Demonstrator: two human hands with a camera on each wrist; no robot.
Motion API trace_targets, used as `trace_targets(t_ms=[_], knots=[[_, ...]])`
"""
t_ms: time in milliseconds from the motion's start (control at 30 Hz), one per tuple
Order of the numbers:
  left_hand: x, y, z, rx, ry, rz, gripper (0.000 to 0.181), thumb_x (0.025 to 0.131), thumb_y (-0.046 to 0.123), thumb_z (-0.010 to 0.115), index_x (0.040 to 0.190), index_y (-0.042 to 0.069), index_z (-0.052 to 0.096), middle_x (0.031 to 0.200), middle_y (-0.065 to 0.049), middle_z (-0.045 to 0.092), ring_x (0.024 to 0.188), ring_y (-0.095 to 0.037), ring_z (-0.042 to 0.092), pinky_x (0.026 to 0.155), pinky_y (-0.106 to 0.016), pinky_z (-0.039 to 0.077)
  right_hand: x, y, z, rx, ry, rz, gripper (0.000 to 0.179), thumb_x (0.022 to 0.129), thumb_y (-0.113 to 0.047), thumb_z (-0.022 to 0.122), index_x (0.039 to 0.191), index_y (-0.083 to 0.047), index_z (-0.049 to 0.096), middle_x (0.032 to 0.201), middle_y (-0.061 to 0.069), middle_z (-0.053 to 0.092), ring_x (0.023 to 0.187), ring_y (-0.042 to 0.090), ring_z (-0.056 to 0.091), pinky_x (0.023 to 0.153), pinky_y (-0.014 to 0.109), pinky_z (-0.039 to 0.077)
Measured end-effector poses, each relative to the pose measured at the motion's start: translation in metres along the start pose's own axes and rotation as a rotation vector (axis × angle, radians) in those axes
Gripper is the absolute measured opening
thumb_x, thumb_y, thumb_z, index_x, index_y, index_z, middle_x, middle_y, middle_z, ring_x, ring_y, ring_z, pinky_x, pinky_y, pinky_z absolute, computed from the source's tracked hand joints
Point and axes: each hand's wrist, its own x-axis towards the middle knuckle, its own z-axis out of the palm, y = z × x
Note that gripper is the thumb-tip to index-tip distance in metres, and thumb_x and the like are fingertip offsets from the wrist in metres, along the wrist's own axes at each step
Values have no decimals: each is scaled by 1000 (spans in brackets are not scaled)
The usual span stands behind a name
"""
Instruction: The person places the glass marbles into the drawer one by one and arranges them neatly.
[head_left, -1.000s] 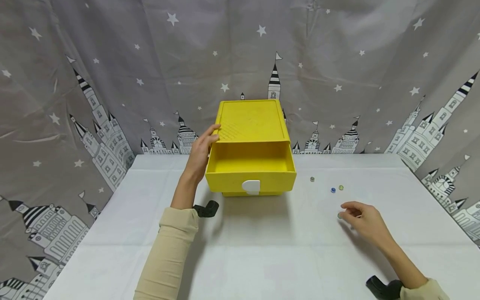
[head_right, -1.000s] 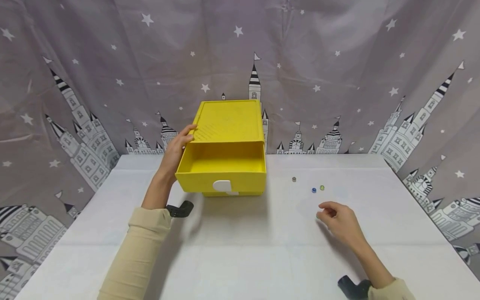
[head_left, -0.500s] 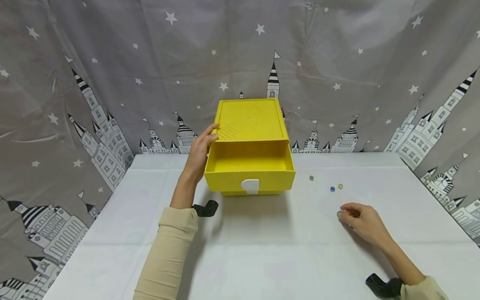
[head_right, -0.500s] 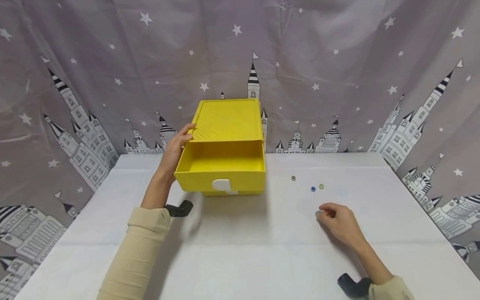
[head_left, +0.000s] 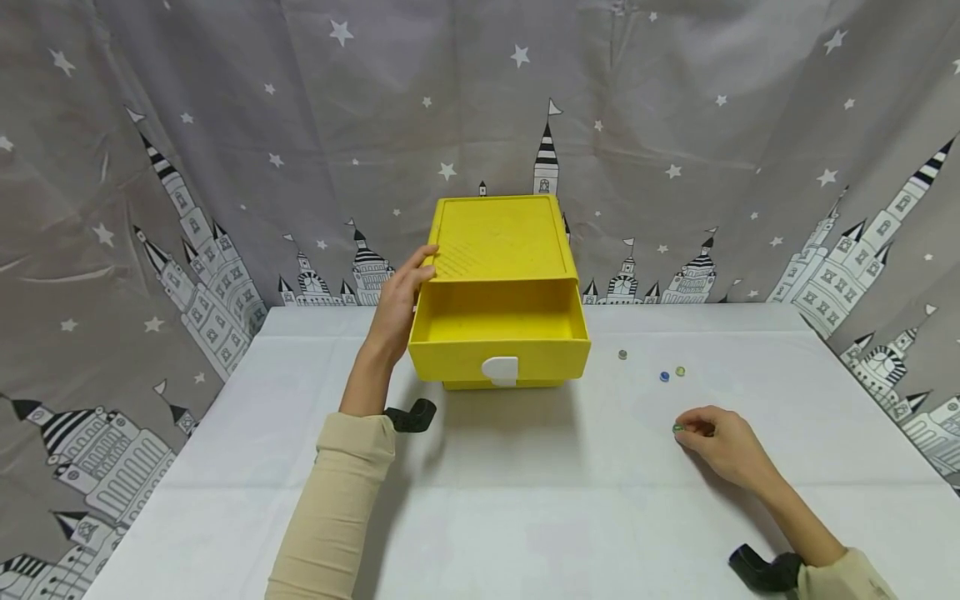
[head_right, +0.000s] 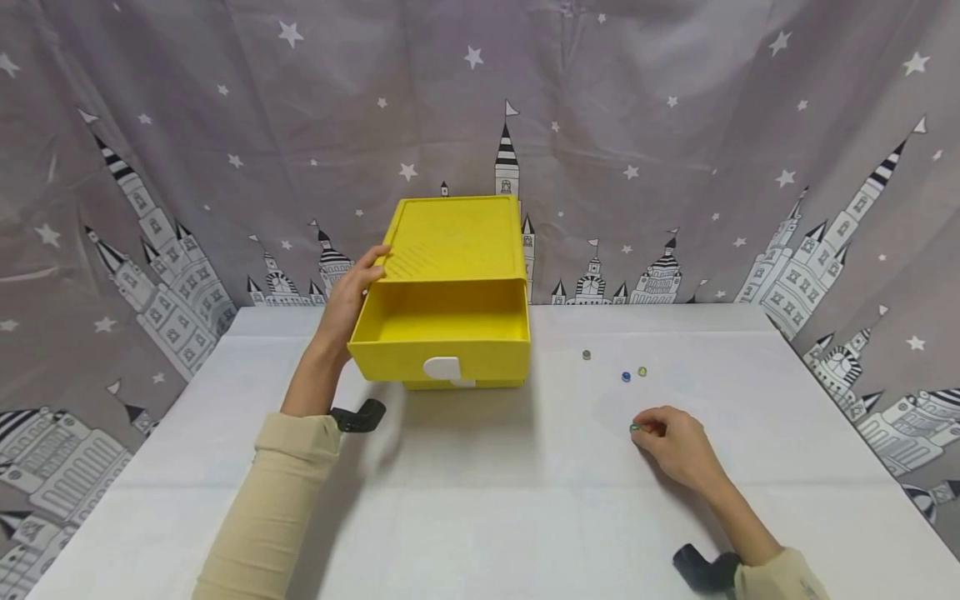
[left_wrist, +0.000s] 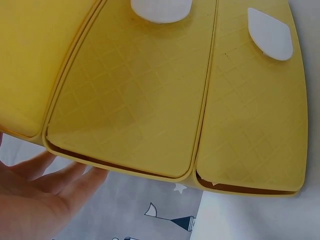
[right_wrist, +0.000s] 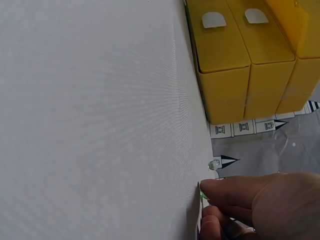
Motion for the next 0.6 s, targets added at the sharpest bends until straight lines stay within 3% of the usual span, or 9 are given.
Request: trace_targets(t_ms=[600], knots=[[0, -1, -1, 21, -6, 1, 50, 102, 25, 44, 150, 15, 43, 158, 0, 31, 140, -19, 34, 111, -46, 30, 0, 3, 1, 6, 11, -4, 13, 84, -5, 74, 95, 2, 71, 81, 1, 63, 72, 14, 54, 64, 27, 46]])
